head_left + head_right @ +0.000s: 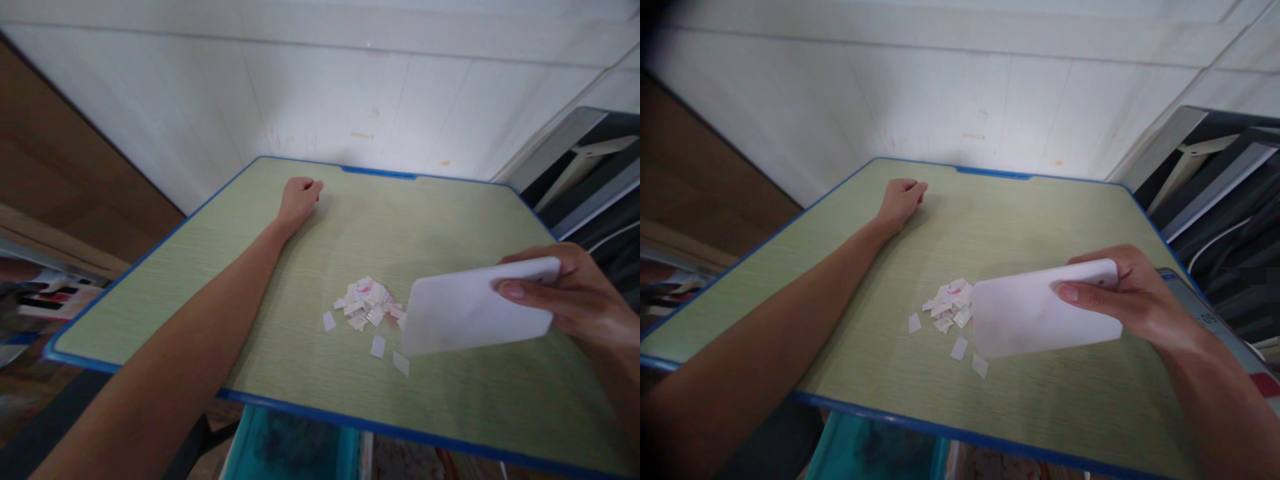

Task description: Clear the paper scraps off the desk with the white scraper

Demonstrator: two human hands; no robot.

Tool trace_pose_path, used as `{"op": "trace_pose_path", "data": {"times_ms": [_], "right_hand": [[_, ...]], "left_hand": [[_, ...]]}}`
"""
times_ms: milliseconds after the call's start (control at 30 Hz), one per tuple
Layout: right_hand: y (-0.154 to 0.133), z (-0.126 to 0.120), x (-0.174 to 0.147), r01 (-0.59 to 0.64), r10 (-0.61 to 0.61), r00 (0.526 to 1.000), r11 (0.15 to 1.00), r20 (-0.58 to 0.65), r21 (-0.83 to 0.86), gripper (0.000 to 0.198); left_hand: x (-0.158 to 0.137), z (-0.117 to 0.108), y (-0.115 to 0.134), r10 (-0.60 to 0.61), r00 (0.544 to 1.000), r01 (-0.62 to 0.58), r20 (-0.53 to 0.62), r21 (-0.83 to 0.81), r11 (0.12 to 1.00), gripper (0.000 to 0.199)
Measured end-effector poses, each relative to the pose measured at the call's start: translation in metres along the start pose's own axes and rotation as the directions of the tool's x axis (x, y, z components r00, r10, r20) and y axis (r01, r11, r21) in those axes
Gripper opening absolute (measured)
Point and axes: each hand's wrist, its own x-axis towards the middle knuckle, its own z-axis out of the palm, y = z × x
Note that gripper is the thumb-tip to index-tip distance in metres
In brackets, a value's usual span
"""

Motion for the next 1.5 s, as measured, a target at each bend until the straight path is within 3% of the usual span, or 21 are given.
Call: {"op": "trace_pose_path", "data": {"times_ms": [167, 333, 500, 700, 867, 1100, 1333, 1500], "right_hand": [[0.002, -0.004, 0.0, -0.021, 0.025, 0.995, 0.999, 0.098, -0.046, 0.044], [-0.004, 0.006, 0.001, 0.061, -0.06, 0.998, 0.997, 0.02, -0.041, 0.038], [-0.006, 0.01, 0.001, 0.047, -0.038, 0.992, 0.996, 0.123, -0.072, 0.035], [0.002, -0.004, -0.004, 0.037, -0.038, 0.998, 0.999, -0.047, -0.016, 0.042], [0.0, 0.0, -0.002, 0.012, -0.012, 0.994, 1.0, -0.105, -0.005, 0.042], [-0.006, 0.014, 0.005, 0.015, -0.015, 0.998, 1.0, 0.054, 0.015, 0.026], [0.001, 0.014, 0.006, 0.039, -0.039, 0.998, 0.999, -0.046, -0.009, 0.03], [-0.001, 0.023, 0.008, 0.034, -0.036, 0.997, 0.999, 0.071, 0.028, 0.026]], "left_hand": [[0.0, 0.0, 0.0, 0.004, 1.0, -0.004, -0.001, -0.006, 1.0, 0.033], [0.0, -0.001, 0.0, -0.011, 1.0, 0.011, 0.009, -0.004, 1.0, 0.031], [-0.001, -0.001, 0.001, -0.006, 1.0, 0.006, 0.0, -0.001, 1.0, 0.031], [-0.001, -0.001, 0.0, -0.011, 1.0, 0.011, 0.012, -0.002, 1.0, 0.033], [0.0, -0.001, -0.001, -0.002, 1.0, 0.002, 0.008, -0.006, 1.0, 0.034], [0.0, -0.001, 0.001, -0.002, 1.0, 0.002, 0.008, -0.011, 1.0, 0.033], [-0.001, -0.001, 0.002, -0.012, 1.0, 0.012, 0.006, -0.005, 1.0, 0.033], [-0.001, -0.002, 0.003, -0.007, 1.0, 0.007, 0.006, -0.006, 1.0, 0.034]]}}
